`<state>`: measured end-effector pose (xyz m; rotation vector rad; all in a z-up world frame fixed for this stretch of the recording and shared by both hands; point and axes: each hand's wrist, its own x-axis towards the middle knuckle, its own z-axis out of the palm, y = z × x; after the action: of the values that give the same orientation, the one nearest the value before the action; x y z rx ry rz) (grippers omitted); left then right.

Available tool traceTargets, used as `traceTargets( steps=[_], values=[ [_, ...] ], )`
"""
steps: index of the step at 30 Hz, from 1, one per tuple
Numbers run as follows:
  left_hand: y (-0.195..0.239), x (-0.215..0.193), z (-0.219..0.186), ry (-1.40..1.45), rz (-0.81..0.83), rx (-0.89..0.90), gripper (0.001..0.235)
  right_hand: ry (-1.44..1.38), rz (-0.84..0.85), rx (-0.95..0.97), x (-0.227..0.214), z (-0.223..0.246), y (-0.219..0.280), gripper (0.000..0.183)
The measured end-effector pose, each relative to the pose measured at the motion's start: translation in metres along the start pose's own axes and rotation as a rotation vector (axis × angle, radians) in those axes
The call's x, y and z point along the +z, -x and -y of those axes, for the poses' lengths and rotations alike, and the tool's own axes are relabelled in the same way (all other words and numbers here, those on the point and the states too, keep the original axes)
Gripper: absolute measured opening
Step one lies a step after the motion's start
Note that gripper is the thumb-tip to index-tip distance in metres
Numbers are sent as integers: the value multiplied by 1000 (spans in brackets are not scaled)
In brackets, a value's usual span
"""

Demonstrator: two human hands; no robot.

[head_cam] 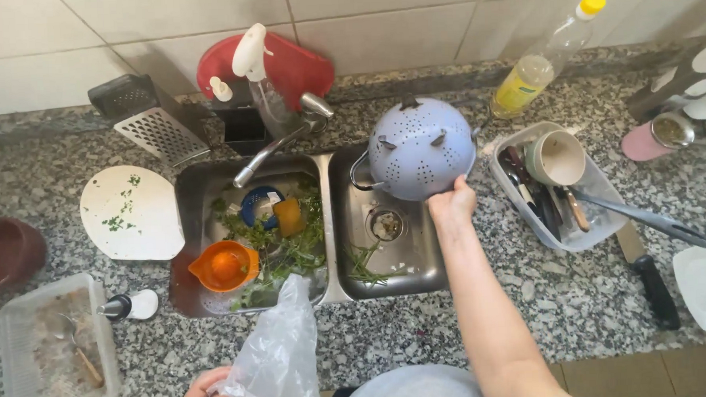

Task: The person pours oil into a container with chopped tomatoes and places it on a table with other ingredients. They wash a pear under running water and place it in a bowl. The person retrieves a packet of cheese and a block of butter from the refrigerator. Finally, they clean the sink by removing a strainer and collecting food scraps into a plastic bag.

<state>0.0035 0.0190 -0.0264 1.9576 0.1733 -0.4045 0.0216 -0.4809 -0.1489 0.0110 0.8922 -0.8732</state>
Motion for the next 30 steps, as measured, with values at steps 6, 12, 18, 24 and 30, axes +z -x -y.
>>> traceTargets(
  steps=[6,12,18,24,30],
  values=[
    [-3,-6,10,22,-30,-68,25,-76,-30,132,-12,-11,-42,54],
    [-9,-10,21,-61,-28,-123,22,-41,141,-13,33,9,13,67],
    [33,19,-65,55,-150,-20,15,825,-99,-308,32,21,41,86],
    [18,9,-26,160,61,252,18,1726,-235,-751,10,39,24,81],
    [25,10,-29,184,-44,216,14,1674,162,-1073,16,10,91,43]
  ],
)
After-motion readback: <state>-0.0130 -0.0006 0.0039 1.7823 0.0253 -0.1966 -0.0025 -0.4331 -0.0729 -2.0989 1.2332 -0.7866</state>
